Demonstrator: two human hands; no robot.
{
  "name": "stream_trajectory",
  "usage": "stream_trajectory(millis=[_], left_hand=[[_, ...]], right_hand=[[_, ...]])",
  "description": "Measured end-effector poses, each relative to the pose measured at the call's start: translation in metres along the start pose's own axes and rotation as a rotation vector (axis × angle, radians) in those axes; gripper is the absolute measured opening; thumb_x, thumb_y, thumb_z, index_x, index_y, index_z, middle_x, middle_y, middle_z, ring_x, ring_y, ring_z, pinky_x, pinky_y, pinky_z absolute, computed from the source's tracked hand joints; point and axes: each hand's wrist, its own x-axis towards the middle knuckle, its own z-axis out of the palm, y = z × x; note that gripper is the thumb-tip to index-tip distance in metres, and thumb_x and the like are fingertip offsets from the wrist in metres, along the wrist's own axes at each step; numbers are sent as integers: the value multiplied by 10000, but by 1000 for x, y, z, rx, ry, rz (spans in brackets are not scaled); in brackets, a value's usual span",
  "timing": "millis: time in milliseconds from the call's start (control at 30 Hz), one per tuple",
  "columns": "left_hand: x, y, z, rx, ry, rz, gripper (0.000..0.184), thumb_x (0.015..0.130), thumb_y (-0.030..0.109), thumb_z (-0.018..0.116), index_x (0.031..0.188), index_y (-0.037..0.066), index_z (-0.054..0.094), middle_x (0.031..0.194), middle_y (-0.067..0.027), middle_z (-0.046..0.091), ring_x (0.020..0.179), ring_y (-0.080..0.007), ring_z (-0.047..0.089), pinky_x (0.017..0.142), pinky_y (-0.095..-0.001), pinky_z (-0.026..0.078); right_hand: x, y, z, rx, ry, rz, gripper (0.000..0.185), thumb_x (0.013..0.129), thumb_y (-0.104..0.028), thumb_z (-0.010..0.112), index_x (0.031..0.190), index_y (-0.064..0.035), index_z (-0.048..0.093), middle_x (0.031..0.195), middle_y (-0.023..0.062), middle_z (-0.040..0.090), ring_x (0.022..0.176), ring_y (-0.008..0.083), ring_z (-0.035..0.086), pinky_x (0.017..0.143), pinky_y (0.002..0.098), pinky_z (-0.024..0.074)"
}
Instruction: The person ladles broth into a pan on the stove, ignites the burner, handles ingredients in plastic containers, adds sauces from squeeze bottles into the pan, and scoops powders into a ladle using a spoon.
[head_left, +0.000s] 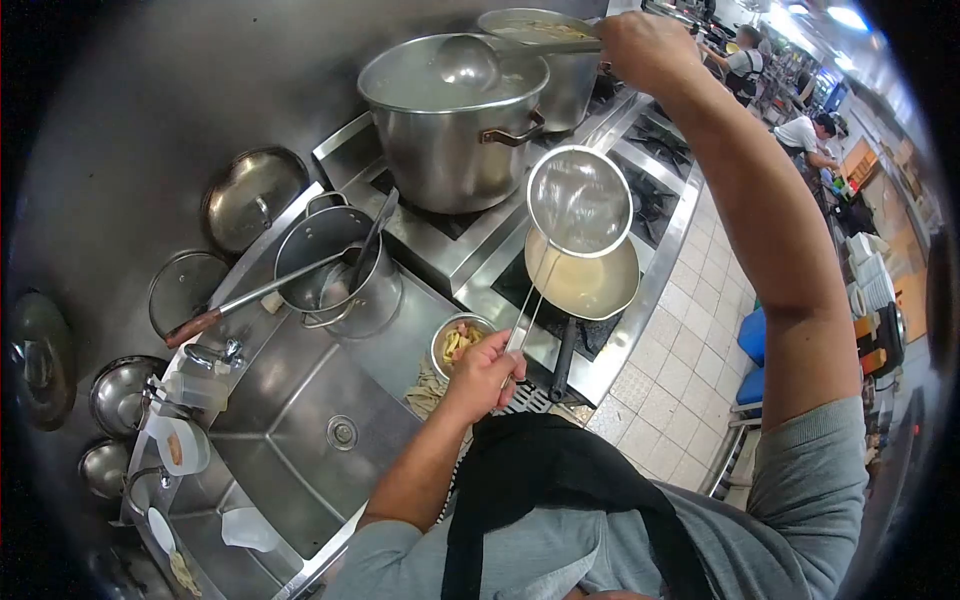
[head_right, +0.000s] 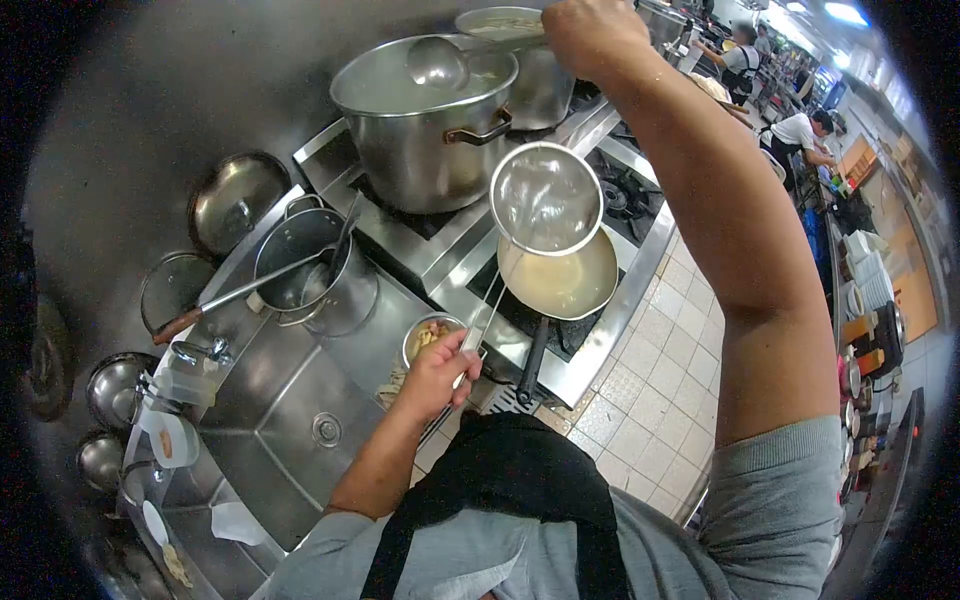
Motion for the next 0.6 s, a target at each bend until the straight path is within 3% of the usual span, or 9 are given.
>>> stream_trajectory(millis=[33, 267, 333, 367, 400, 467, 500, 533, 600], left_hand=[[-2, -4, -4, -20, -25, -36, 300, 965, 91, 485, 1248, -6, 510, 728, -42, 543, 395, -85, 428, 345, -216, 330], [-18, -10, -17, -47, -38, -78, 273, 965, 89, 485, 1218, -4, 526, 719, -44, 541, 407, -87, 427, 355, -208, 334], [-17, -12, -17, -63, -18, -71, 253, 960, 81, 486, 1192, -3, 540, 718, -42, 543, 410, -87, 428, 354, -207, 331], [-16, -13, -17, -80, 3, -60, 235, 954, 73, 487, 1165, -3, 555, 717, -39, 544, 412, -87, 428, 354, -206, 329], [-14, -14, -17, -77, -4, -67, 235, 954, 73, 487, 1165, -3, 555, 717, -39, 544, 412, -87, 428, 354, -206, 329], [-8, -16, -17, -48, 4, -57, 149, 950, 92, 485, 1054, 23, 566, 721, -40, 544, 391, -98, 434, 336, -221, 324], [-7, -11, -13, -68, 32, -78, 126, 931, 86, 500, 1024, 32, 565, 721, -39, 542, 389, -104, 429, 337, -223, 326], [-6, -8, -10, -69, 21, -99, 126, 931, 86, 500, 1024, 32, 565, 721, -39, 542, 389, -104, 429, 337, -223, 326], [-1, -4, -4, -105, 46, -116, 120, 921, 79, 510, 1016, 34, 567, 721, -36, 543, 397, -108, 435, 339, -228, 332]], right_hand=[[-1, -10, -12, 130, -154, 46, 297, 852, -251, 621, 1122, -137, 661, 985, 152, 693, 913, 330, 672, 788, 469, 523], [39, 18, 48, 277, -359, -171, 260, 831, -232, 655, 1035, -78, 705, 928, 159, 700, 845, 332, 681, 719, 445, 532], [36, 22, 25, 285, -594, -29, 195, 828, -157, 630, 917, 3, 699, 726, 132, 672, 575, 207, 615, 487, 369, 494], [62, 61, 82, -47, -598, -752, 157, 815, -136, 616, 843, -10, 705, 705, 125, 666, 545, 188, 594, 465, 351, 472], [51, 64, 71, -44, -606, -745, 157, 815, -136, 616, 843, -10, 705, 705, 125, 666, 545, 188, 594, 465, 351, 472], [16, 62, 12, 624, -736, 91, 134, 809, -121, 617, 793, -25, 709, 666, 97, 647, 514, 169, 567, 441, 336, 433], [5, 60, -14, 530, -739, 157, 124, 814, -101, 615, 822, -26, 713, 638, 74, 623, 497, 144, 539, 433, 323, 398], [-7, 60, -22, 700, -624, 389, 120, 815, -80, 613, 848, -24, 714, 646, 72, 619, 496, 135, 520, 431, 328, 391], [-14, 92, -9, 792, -639, 303, 140, 825, -68, 593, 879, -20, 714, 665, 80, 625, 491, 135, 507, 431, 327, 398]])
